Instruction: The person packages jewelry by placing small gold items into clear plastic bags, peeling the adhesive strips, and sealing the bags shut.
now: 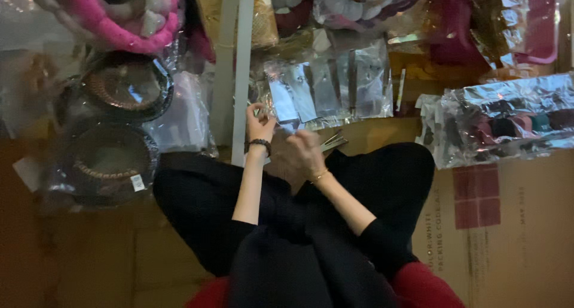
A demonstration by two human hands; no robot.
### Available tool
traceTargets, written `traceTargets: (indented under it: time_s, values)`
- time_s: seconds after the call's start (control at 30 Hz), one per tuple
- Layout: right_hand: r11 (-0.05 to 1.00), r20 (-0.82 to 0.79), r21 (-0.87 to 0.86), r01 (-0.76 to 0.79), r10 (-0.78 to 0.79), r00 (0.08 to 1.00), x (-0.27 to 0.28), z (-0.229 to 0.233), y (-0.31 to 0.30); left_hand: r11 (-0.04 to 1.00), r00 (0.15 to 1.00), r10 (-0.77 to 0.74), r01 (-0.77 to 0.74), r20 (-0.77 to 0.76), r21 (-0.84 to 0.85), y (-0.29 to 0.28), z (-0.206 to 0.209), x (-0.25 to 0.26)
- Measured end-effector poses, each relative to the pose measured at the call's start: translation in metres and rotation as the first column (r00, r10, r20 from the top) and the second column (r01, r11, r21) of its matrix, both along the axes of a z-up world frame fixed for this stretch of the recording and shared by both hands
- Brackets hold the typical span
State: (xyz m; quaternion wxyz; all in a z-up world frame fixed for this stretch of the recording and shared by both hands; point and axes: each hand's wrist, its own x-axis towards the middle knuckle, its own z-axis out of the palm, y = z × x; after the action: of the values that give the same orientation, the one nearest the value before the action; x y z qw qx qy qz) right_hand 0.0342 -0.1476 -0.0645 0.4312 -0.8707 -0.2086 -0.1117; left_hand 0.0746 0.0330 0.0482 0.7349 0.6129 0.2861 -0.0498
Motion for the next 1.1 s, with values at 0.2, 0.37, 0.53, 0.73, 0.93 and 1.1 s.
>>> traceTargets:
  time_s: [0.2,0.37,0.53,0.73,0.93,1.1]
  values:
    - [0.851,0.298,-0.469,0.236,-0.1,0.949,0.066,0.136,-0.055,0.998,0.996,0.048,-0.051,0.07,0.046,-0.01,0.028,0.003]
    - [0.779,0.212,-0.564,0.276,-0.187,0.959,0.098,0.11,-0.073,0.996,0.997,0.073,-0.073,-0.006,0.054,-0.015,0.059,0.009]
    - [0.649,0.496,-0.641,0.41,-0.058,0.866,0.112,0.1,-0.077,0.993,0.995,0.103,-0.103,0.013,0.064,-0.01,0.047,0.008]
    - [0.659,0.248,-0.719,0.221,-0.054,0.967,0.14,0.216,-0.079,0.793,0.956,0.291,-0.264,-0.038,-0.549,-0.012,0.055,-0.006]
    - [0.93,-0.304,-0.348,-0.118,0.007,0.953,0.171,0.338,-0.069,0.891,0.969,0.067,-0.165,-0.236,-0.423,-0.039,0.013,-0.016]
    - [0.988,-0.812,0.106,0.114,0.02,0.583,0.134,0.372,-0.06,0.084,0.974,-0.031,0.225,0.223,-0.971,-0.059,-0.18,-0.057]
